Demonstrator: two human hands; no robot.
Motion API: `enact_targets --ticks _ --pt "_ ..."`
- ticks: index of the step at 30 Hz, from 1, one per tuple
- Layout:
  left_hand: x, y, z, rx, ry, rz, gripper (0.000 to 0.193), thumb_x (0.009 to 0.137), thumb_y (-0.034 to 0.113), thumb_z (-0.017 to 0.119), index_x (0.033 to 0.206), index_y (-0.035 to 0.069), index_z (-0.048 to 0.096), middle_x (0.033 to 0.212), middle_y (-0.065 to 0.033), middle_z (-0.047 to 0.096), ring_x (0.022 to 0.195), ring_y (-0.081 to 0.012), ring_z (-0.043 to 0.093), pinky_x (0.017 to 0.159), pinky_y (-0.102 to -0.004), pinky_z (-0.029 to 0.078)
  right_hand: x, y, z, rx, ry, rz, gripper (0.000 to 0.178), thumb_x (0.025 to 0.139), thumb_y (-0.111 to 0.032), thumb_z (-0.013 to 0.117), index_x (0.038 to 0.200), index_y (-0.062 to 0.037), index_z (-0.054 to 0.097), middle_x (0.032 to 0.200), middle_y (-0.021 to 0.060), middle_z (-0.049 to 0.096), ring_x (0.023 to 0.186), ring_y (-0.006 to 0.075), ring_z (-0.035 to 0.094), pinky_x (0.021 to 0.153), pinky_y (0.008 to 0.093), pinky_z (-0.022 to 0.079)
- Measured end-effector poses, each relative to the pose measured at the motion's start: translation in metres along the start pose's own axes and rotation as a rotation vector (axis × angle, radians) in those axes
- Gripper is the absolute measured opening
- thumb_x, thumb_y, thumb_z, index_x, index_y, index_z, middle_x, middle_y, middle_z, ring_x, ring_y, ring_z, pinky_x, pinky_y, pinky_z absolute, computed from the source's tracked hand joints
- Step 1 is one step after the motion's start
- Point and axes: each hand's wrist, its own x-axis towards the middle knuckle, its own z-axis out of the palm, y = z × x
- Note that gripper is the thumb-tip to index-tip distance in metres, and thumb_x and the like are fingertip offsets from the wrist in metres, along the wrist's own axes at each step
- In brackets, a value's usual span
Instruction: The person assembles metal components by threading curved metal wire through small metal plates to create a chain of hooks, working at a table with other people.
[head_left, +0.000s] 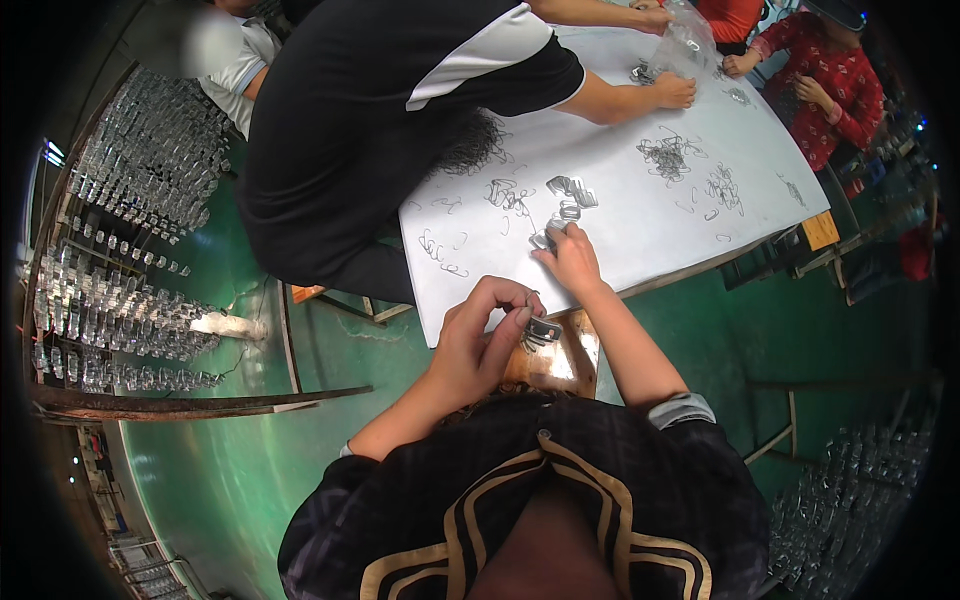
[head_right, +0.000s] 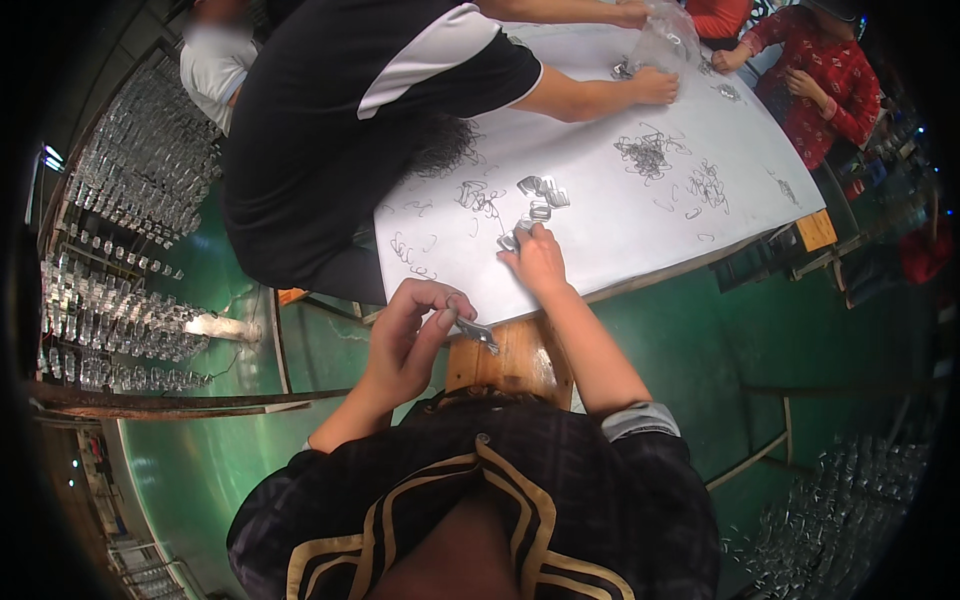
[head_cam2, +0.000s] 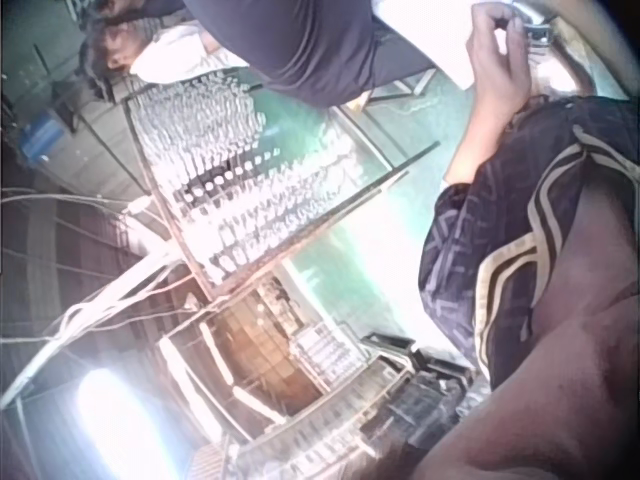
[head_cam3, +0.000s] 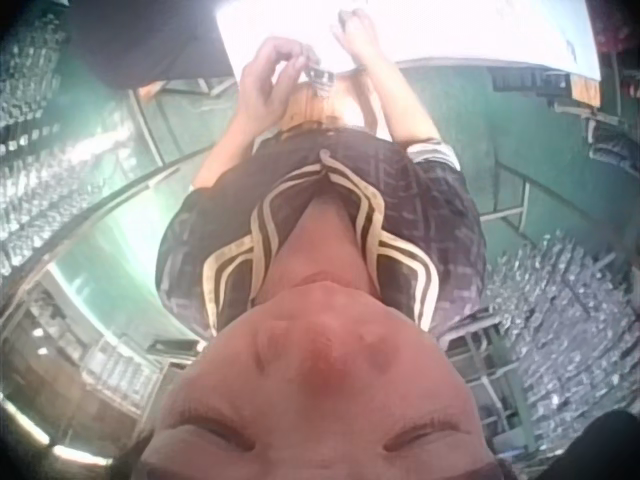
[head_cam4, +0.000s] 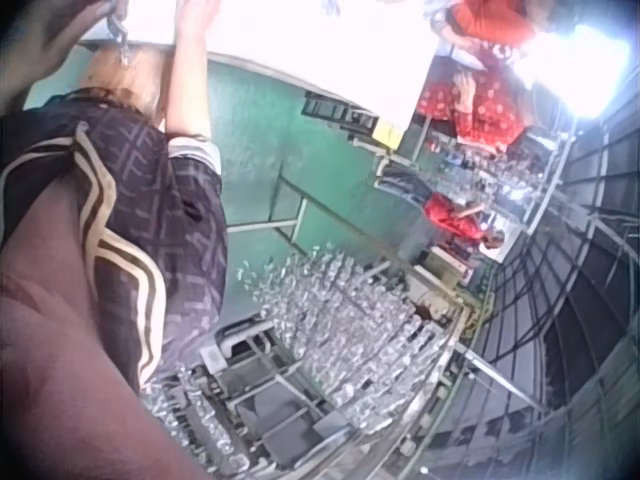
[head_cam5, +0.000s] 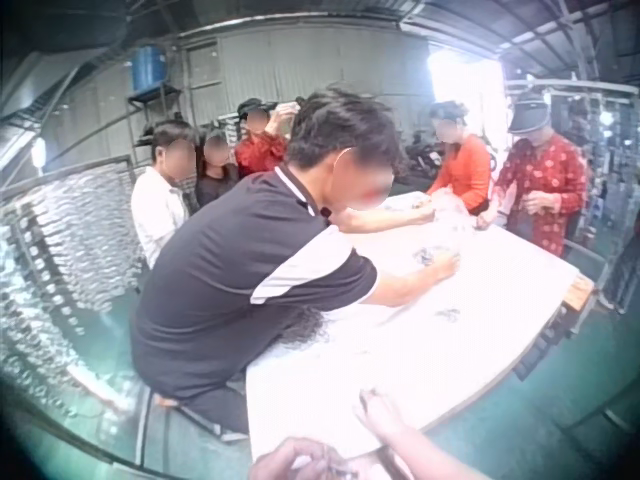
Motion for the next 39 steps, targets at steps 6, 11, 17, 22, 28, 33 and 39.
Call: enact_targets --ticks 6,11,17,22,28,33,39 --pt "-0.004 -0.004 -0.006 -0.006 0.043 -0.014 0.004 0.094 -0.001 0.047 0.098 -0.001 0.047 0.093 -0.0093 0.06 0.089 -0.014 0.056 0.083 -0.0292 0.045 0.018 0.021 0.028 -0.127 0.066 -0.091 0.025 0.077 -0.019 0.07 0.09 0.0019 0.064 0.079 0.0168 0.061 0.074 0.0299 0.063 0.069 0.0381 0.052" --pt "-0.003 -0.01 -0.002 -0.034 0.044 -0.1 0.003 0.094 0.0 0.049 0.097 0.0 0.049 0.093 -0.0075 0.061 0.088 -0.013 0.057 0.082 -0.0278 0.046 0.006 -0.034 -0.065 1.081 -0.089 0.311 0.012 0.081 -0.003 0.068 0.084 0.0011 0.057 0.074 0.0108 0.066 0.06 0.0139 0.064 0.056 0.0239 0.051" --pt "0.011 -0.014 0.018 0.076 0.08 0.066 0.007 0.09 -0.001 0.054 0.094 -0.001 0.05 0.084 -0.0101 0.061 0.076 -0.0168 0.061 0.069 -0.0291 0.049 -0.048 -0.102 -0.156 1.181 -0.024 0.15 0.014 0.078 -0.002 0.072 0.08 -0.0001 0.059 0.075 0.0059 0.066 0.066 0.0087 0.061 0.062 0.021 0.049" --pt "0.015 -0.018 0.034 0.15 0.092 0.089 0.009 0.087 0.001 0.058 0.093 -0.001 0.051 0.082 -0.0126 0.061 0.07 -0.0205 0.062 0.06 -0.0294 0.05 -0.067 -0.103 -0.166 0.967 0.077 0.122 0.016 0.074 -0.003 0.074 0.069 -0.0008 0.059 0.068 -0.0002 0.06 0.065 0.0057 0.052 0.061 0.0208 0.042" --pt "0.015 -0.018 0.039 0.121 -0.037 -0.145 0.008 0.088 0.002 0.059 0.094 -0.001 0.055 0.084 -0.0076 0.062 0.077 -0.0129 0.059 0.073 -0.0272 0.048 -0.08 -0.095 -0.162 0.845 0.178 0.078 0.018 0.072 0.0 0.074 0.067 -0.0007 0.056 0.066 0.0001 0.056 0.064 0.0059 0.048 0.06 0.021 0.04" --pt "0.05 -0.05 0.018 -0.076 -0.218 -0.039 0.016 0.086 0.006 0.063 0.1 0.0 0.06 0.091 -0.0093 0.065 0.081 -0.0157 0.062 0.076 -0.0286 0.05 -0.093 -0.089 -0.175 0.961 0.217 0.071 0.017 0.071 0.005 0.073 0.072 0.0009 0.057 0.072 0.0041 0.058 0.067 0.0088 0.052 0.062 0.0214 0.039" --pt "0.134 -0.204 0.042 0.48 -0.096 -0.129 0.042 0.081 0.02 0.069 0.119 0.007 0.057 0.126 -0.0176 0.052 0.118 -0.0296 0.05 0.097 -0.0388 0.042 -0.108 -0.087 -0.2 0.946 0.29 -0.035 0.014 0.069 0.008 0.071 0.075 0.0034 0.06 0.074 0.0097 0.061 0.069 0.0154 0.055 0.063 0.0264 0.041"
